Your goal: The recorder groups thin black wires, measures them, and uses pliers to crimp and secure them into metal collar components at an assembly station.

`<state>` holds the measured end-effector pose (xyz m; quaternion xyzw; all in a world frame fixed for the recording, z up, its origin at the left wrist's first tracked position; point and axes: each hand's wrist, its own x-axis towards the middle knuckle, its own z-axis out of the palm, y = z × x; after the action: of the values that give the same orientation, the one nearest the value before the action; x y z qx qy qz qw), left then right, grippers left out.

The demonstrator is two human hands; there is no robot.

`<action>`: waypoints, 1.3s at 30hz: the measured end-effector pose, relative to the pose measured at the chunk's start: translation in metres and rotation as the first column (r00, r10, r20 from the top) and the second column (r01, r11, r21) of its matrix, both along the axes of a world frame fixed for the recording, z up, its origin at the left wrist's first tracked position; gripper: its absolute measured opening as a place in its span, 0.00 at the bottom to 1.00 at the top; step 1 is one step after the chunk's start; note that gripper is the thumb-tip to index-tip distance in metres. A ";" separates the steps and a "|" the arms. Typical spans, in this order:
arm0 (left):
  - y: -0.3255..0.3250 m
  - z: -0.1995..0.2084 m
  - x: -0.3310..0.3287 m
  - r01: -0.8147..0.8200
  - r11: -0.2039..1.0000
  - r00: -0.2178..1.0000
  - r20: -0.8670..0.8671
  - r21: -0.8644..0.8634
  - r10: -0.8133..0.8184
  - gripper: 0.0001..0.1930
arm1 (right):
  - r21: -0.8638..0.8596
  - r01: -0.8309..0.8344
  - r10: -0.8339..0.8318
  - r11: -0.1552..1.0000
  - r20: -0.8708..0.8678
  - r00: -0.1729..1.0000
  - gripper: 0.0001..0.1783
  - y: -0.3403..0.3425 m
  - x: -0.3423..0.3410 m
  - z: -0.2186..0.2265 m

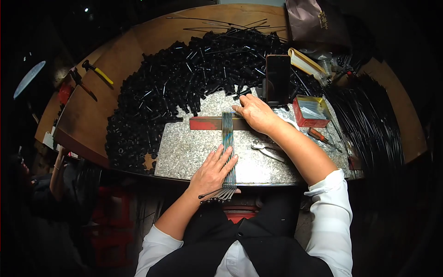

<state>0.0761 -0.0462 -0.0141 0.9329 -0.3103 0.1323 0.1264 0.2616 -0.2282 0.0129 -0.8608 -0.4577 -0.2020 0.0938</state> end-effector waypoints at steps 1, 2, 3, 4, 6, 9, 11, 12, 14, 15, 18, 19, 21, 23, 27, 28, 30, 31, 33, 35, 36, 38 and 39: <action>0.000 0.000 0.000 0.004 1.000 1.000 -0.004 -0.005 -0.004 0.44 | 0.000 0.001 -0.001 1.000 0.000 1.000 0.20 0.000 0.000 -0.001; -0.001 0.000 0.000 0.005 1.000 1.000 -0.004 -0.005 -0.005 0.44 | 0.005 0.001 -0.001 1.000 0.007 1.000 0.18 -0.001 0.001 -0.003; -0.001 -0.002 0.001 0.003 1.000 1.000 0.001 0.005 -0.003 0.44 | 0.011 0.000 0.000 1.000 0.014 1.000 0.17 -0.001 0.001 -0.003; -0.001 -0.002 0.001 0.001 1.000 1.000 0.005 0.015 -0.001 0.44 | 0.012 -0.001 0.001 1.000 0.014 1.000 0.17 -0.001 0.001 -0.004; -0.001 -0.002 0.000 0.003 1.000 1.000 0.009 0.012 -0.003 0.44 | -0.002 0.018 -0.018 1.000 -0.051 0.999 0.18 0.000 0.000 -0.003; -0.002 0.000 -0.001 -0.001 1.000 1.000 0.008 0.009 0.001 0.44 | 0.151 -0.086 0.110 0.985 -0.157 0.981 0.23 0.000 0.000 -0.005; -0.002 -0.002 0.000 -0.009 1.000 1.000 0.003 0.003 0.009 0.44 | 0.221 -0.110 0.158 0.969 -0.211 0.965 0.27 -0.003 -0.001 -0.001; -0.002 -0.003 0.001 0.009 1.000 1.000 0.003 -0.011 -0.009 0.45 | 0.293 -0.126 0.206 0.948 -0.261 0.943 0.30 -0.006 -0.003 0.002; 0.001 -0.005 0.001 0.010 0.999 1.000 0.005 -0.035 -0.010 0.45 | 0.226 -0.004 0.043 0.974 -0.164 0.986 0.36 -0.020 -0.007 0.012; 0.003 -0.007 0.001 0.002 1.000 1.000 -0.008 -0.020 -0.002 0.35 | 0.201 0.071 -0.045 0.977 -0.129 0.991 0.35 -0.031 -0.009 0.020; 0.005 -0.005 -0.002 -0.014 0.999 0.999 -0.042 -0.033 0.013 0.29 | 0.118 0.287 -0.279 0.951 -0.081 0.957 0.23 -0.080 -0.007 0.036; 0.004 -0.003 -0.002 -0.010 0.999 0.998 -0.057 -0.048 0.007 0.31 | 0.084 0.388 -0.385 0.918 -0.059 0.921 0.18 -0.103 -0.003 0.039; 0.004 -0.001 -0.004 -0.014 0.997 0.997 -0.070 -0.070 0.009 0.32 | -0.029 0.539 -0.537 0.842 0.064 0.841 0.13 -0.148 0.010 0.031; 0.006 -0.002 -0.005 -0.010 0.998 0.999 -0.052 -0.068 0.006 0.32 | -0.318 0.664 -0.712 0.676 -0.051 0.700 0.08 -0.179 0.017 0.033; 0.006 -0.007 -0.003 0.007 1.000 1.000 0.028 0.013 -0.007 0.47 | -0.339 0.651 -0.717 0.679 -0.116 0.688 0.07 -0.195 0.014 0.028; 0.005 -0.001 -0.006 0.015 0.999 0.999 -0.052 -0.034 -0.017 0.51 | -0.317 0.654 -0.716 0.687 -0.141 0.684 0.07 -0.195 0.011 0.029; 0.006 0.004 -0.008 0.023 0.995 0.997 -0.074 -0.097 -0.030 0.53 | -0.292 0.653 -0.709 0.699 -0.164 0.685 0.07 -0.196 0.008 0.031; 0.006 0.008 -0.010 0.038 0.986 0.994 -0.099 -0.159 -0.055 0.55 | -0.273 0.663 -0.714 0.697 -0.181 0.676 0.07 -0.196 0.008 0.030; 0.006 0.027 -0.015 0.059 0.926 0.980 -0.153 -0.373 -0.124 0.58 | -0.252 0.672 -0.717 0.696 -0.198 0.669 0.07 -0.198 0.008 0.027; 0.009 0.055 -0.018 0.129 0.724 0.911 -0.207 -0.678 -0.356 0.58 | -0.166 0.682 -0.702 0.712 -0.179 0.689 0.08 -0.198 0.011 0.023; 0.010 0.071 -0.017 0.132 0.622 0.841 -0.245 -0.772 -0.483 0.57 | -0.167 0.681 -0.701 0.713 -0.177 0.691 0.08 -0.200 0.010 0.022; 0.006 0.099 -0.024 0.111 0.471 0.761 -0.230 -0.875 -0.606 0.49 | -0.132 0.670 -0.671 0.730 -0.326 0.666 0.08 -0.199 0.012 0.023; 0.005 0.112 -0.027 0.106 0.459 0.729 -0.245 -0.882 -0.639 0.47 | -0.128 0.670 -0.670 0.731 -0.321 0.669 0.08 -0.199 0.015 0.022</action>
<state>0.0493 -0.0415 0.0983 0.6581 -0.3678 -0.0453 0.6555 0.2770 -0.4274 0.0348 -0.9897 -0.0857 -0.0679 0.0920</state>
